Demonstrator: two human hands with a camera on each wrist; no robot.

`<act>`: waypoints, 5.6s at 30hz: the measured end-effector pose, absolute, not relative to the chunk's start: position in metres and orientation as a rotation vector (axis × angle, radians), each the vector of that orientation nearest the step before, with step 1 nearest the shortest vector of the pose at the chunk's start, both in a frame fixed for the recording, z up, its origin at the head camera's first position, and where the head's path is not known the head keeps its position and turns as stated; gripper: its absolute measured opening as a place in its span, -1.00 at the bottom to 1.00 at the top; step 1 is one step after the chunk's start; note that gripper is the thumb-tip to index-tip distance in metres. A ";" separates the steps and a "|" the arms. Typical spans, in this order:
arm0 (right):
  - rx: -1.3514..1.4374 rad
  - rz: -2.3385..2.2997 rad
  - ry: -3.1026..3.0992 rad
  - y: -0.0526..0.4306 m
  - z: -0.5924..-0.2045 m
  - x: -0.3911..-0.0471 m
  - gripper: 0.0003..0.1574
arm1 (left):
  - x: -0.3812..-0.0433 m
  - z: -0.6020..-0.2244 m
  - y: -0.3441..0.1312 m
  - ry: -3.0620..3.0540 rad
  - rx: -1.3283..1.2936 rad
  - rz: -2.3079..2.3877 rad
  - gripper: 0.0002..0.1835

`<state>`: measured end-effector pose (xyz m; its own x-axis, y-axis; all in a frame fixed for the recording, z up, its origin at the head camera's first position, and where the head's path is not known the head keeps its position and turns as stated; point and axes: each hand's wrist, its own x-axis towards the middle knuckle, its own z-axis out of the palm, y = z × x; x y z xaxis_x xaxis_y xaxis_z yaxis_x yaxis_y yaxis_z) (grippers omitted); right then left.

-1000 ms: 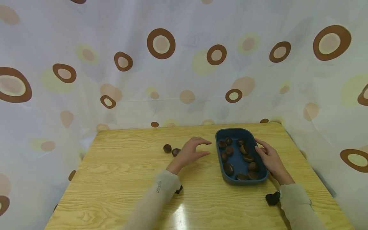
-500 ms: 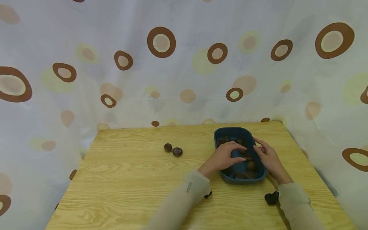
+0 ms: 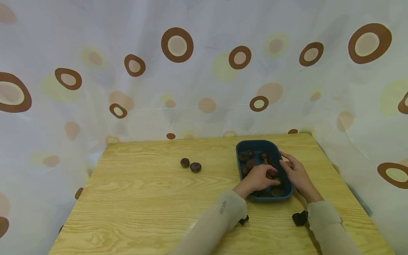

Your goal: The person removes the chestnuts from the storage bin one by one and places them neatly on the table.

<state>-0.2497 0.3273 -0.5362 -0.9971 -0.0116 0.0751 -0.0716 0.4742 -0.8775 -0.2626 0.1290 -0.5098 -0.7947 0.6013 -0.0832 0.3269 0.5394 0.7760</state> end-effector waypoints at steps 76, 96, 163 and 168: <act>0.076 1.559 -2.663 0.330 -0.537 -0.251 -0.33 | -0.289 -0.475 0.012 2.440 0.890 1.509 -0.62; 0.037 1.562 -2.703 0.327 -0.535 -0.248 -0.30 | -0.300 -0.488 -0.066 2.543 0.778 1.437 -0.58; 0.073 1.579 -2.672 0.328 -0.540 -0.251 -0.30 | -0.310 -0.524 -0.111 2.710 0.916 0.915 -0.60; 0.091 1.585 -2.664 0.327 -0.538 -0.252 -0.31 | -0.311 -0.525 -0.110 2.704 0.912 0.910 -0.59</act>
<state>-0.2516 0.3275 -0.5384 -0.9975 -0.0297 0.0642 -0.0706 0.4759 -0.8767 -0.3108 -0.1104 -0.5255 -0.8049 0.5911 0.0520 0.5023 0.6321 0.5900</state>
